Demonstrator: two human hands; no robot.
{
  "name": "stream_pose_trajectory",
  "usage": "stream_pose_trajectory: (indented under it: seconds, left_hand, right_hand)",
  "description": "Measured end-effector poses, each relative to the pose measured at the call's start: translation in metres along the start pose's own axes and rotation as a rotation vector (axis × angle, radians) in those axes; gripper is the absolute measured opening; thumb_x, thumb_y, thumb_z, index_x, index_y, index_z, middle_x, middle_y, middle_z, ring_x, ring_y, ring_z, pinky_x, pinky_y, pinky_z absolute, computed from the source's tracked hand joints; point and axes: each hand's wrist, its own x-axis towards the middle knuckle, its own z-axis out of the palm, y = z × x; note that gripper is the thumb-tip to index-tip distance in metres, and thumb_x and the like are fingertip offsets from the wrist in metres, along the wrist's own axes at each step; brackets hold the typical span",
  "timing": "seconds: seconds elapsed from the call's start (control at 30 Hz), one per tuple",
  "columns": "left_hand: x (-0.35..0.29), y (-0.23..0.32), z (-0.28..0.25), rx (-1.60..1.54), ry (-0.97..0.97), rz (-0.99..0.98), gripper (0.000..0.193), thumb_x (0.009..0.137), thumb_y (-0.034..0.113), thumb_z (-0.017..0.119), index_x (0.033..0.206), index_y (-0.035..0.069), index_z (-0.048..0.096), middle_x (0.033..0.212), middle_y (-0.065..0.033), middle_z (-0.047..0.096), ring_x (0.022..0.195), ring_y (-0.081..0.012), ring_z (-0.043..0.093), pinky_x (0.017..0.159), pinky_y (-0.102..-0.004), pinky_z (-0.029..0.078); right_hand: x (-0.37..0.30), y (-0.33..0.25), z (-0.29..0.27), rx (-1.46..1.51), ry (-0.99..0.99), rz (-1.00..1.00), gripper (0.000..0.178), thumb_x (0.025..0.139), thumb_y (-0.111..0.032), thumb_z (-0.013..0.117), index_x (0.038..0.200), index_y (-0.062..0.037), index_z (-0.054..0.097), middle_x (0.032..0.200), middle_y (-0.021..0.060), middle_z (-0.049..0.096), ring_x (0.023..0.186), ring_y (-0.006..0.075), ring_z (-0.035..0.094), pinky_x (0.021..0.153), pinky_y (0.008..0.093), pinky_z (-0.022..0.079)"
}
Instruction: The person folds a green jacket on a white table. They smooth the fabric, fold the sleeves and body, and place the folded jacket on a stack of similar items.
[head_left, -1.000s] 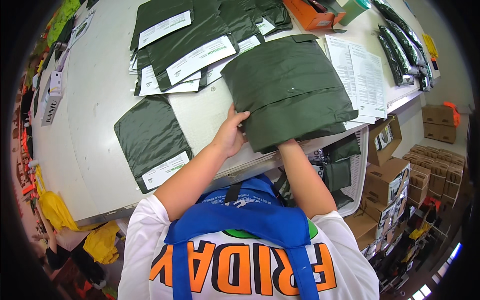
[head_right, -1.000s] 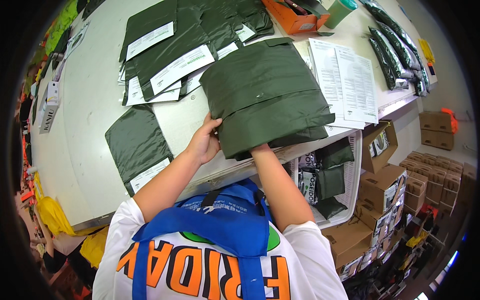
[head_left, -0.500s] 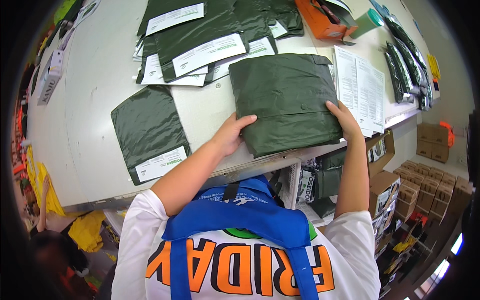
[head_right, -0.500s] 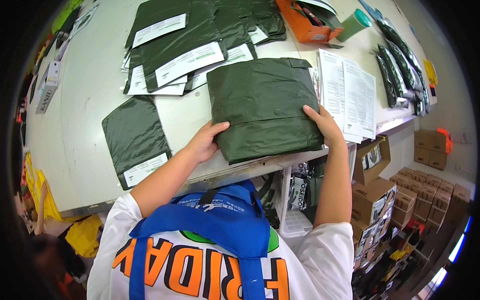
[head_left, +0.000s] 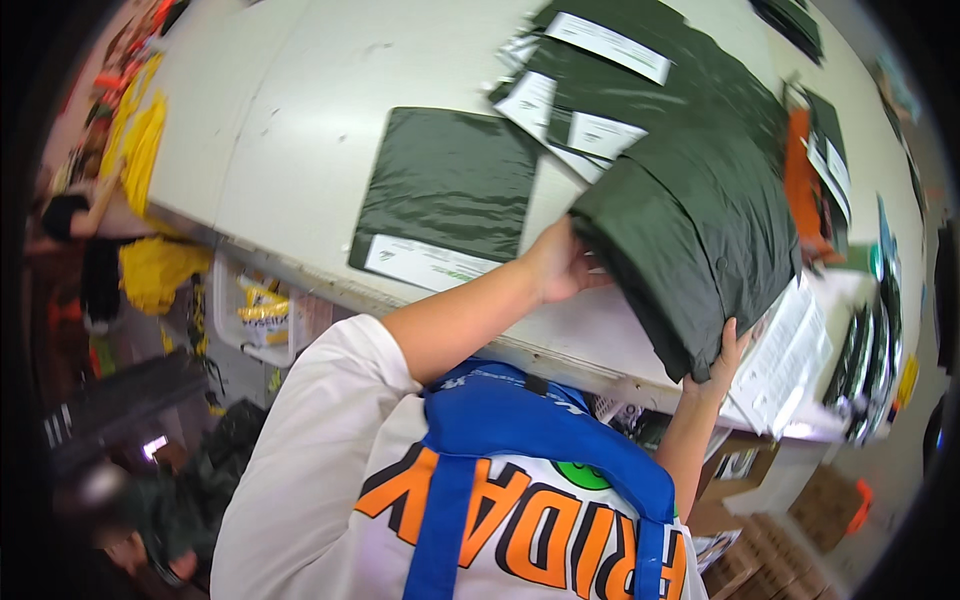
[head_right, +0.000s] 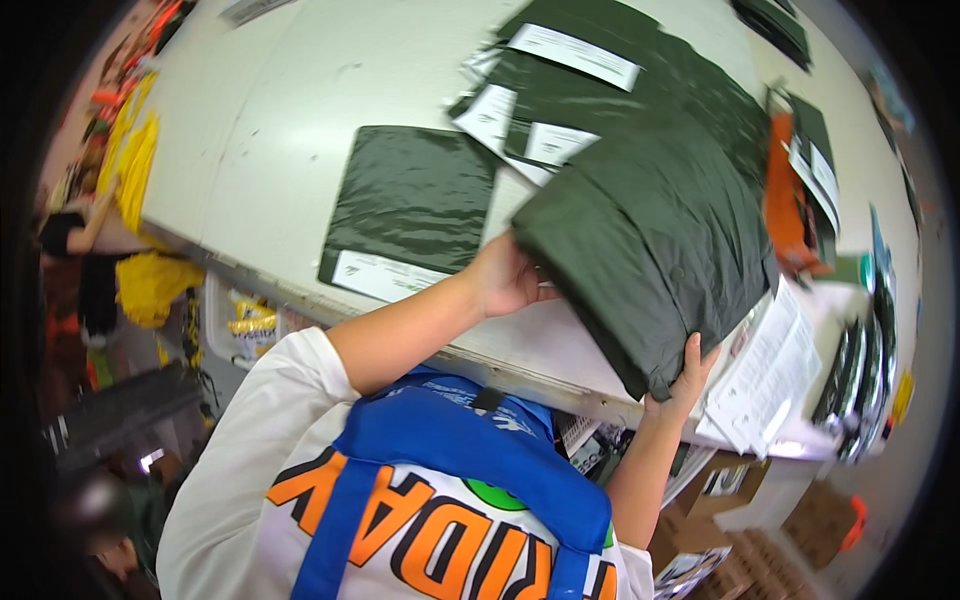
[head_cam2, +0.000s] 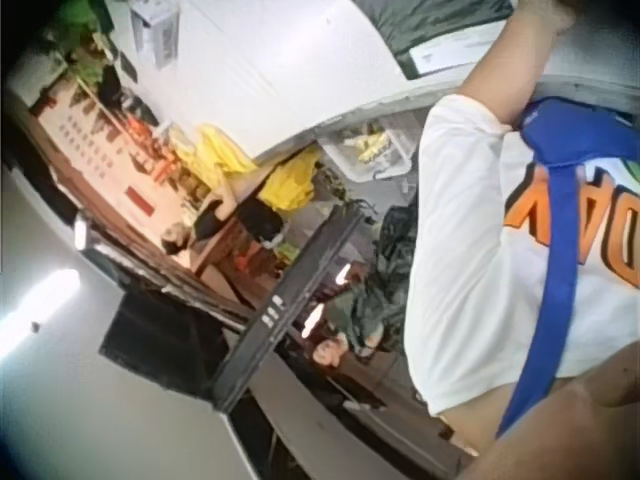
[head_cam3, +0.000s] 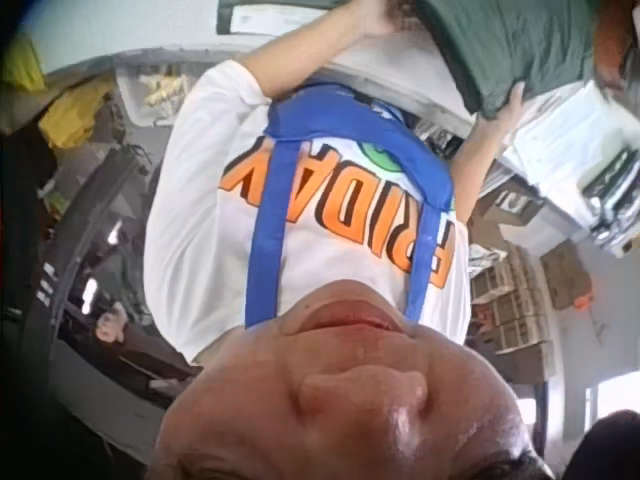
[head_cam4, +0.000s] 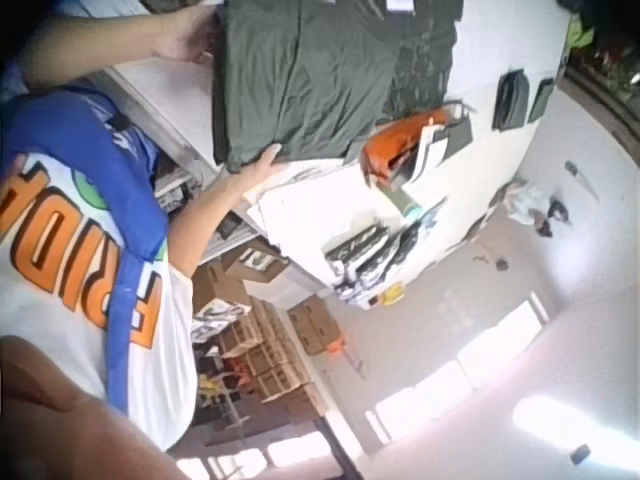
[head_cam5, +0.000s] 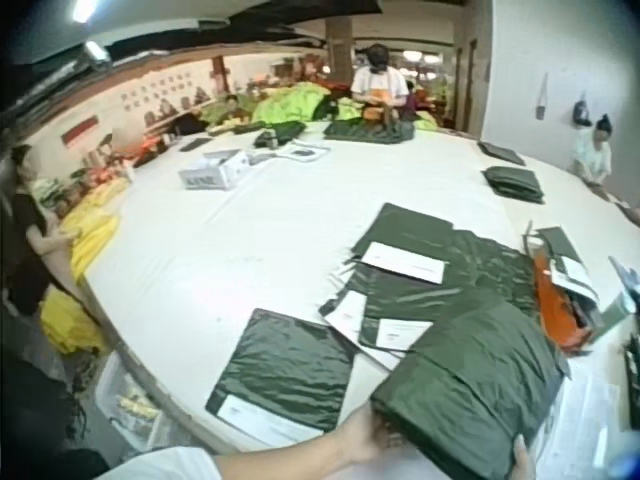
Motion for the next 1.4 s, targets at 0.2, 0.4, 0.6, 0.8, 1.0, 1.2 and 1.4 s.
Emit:
stream_pose_trajectory:
  seconds: [0.2,0.4,0.6,0.8,1.0,1.2,1.4]
  left_hand:
    - [-0.083,0.026,-0.096,0.242,0.235,0.268,0.037,0.092,0.031,0.056,0.119,0.008,0.045,0.116,-0.0083,0.049,0.099,-0.0222,0.054,0.083,-0.0356,0.047]
    - [-0.198,0.046,-0.143,0.648,0.578,0.549,0.034,0.092,0.021,0.056,0.121,0.005,0.049,0.114,-0.0050,0.054,0.097,-0.0130,0.052,0.084,-0.0292,0.044]
    - [-0.272,0.039,-0.167,0.907,0.782,0.882,0.039,0.086,0.014,0.061,0.121,0.001,0.049,0.119,-0.0133,0.050,0.089,-0.0181,0.057,0.080,-0.0308,0.048]
    - [-0.342,0.042,-0.169,1.397,1.044,1.024,0.047,0.083,0.010,0.062,0.127,0.007,0.045,0.127,-0.0150,0.042,0.109,-0.0278,0.051,0.093,-0.0356,0.044]
    - [-0.356,0.050,-0.182,1.583,1.156,1.148,0.049,0.080,0.010,0.066,0.125,0.005,0.047,0.133,-0.0180,0.038,0.117,-0.0343,0.046,0.095,-0.0391,0.043]
    - [-0.344,0.074,-0.176,1.623,1.147,1.445,0.058,0.077,0.009,0.069,0.129,0.005,0.044,0.138,-0.0220,0.031,0.111,-0.0357,0.045,0.089,-0.0407,0.043]
    - [-0.289,0.111,-0.169,1.699,1.049,1.323,0.065,0.078,0.015,0.069,0.135,0.009,0.038,0.142,-0.0228,0.024,0.122,-0.0410,0.035,0.100,-0.0450,0.035]
  right_hand:
    - [0.022,0.040,-0.009,-0.357,0.151,0.142,0.068,0.084,-0.024,0.071,0.136,0.0025,0.035,0.127,0.0154,0.050,0.114,0.0269,0.051,0.095,0.0388,0.044]
    - [0.041,0.002,0.008,-1.321,0.165,-0.947,0.067,0.086,-0.024,0.068,0.138,0.0005,0.034,0.136,0.0197,0.040,0.120,0.0298,0.044,0.100,0.0385,0.039]
    - [0.010,0.029,0.120,-1.078,-0.203,-0.671,0.059,0.089,-0.016,0.062,0.140,-0.0050,0.035,0.136,0.0138,0.042,0.120,0.0276,0.045,0.097,0.0389,0.040]
    - [-0.031,0.073,0.180,-0.994,-0.408,-0.527,0.058,0.088,-0.007,0.057,0.141,-0.0025,0.032,0.140,0.0131,0.038,0.123,0.0262,0.043,0.097,0.0371,0.040]
    - [-0.046,0.084,0.201,-0.927,-0.466,-0.444,0.057,0.088,-0.008,0.058,0.139,-0.0026,0.034,0.137,0.0146,0.039,0.121,0.0259,0.044,0.099,0.0381,0.039]
    - [-0.043,0.085,0.195,-0.835,-0.384,-0.390,0.057,0.089,-0.007,0.058,0.140,-0.0041,0.033,0.138,0.0144,0.039,0.123,0.0248,0.042,0.103,0.0399,0.034]
    - [-0.021,0.079,0.176,-0.834,-0.273,-0.414,0.058,0.088,-0.009,0.059,0.140,-0.0038,0.033,0.138,0.0152,0.039,0.124,0.0262,0.042,0.102,0.0403,0.035]
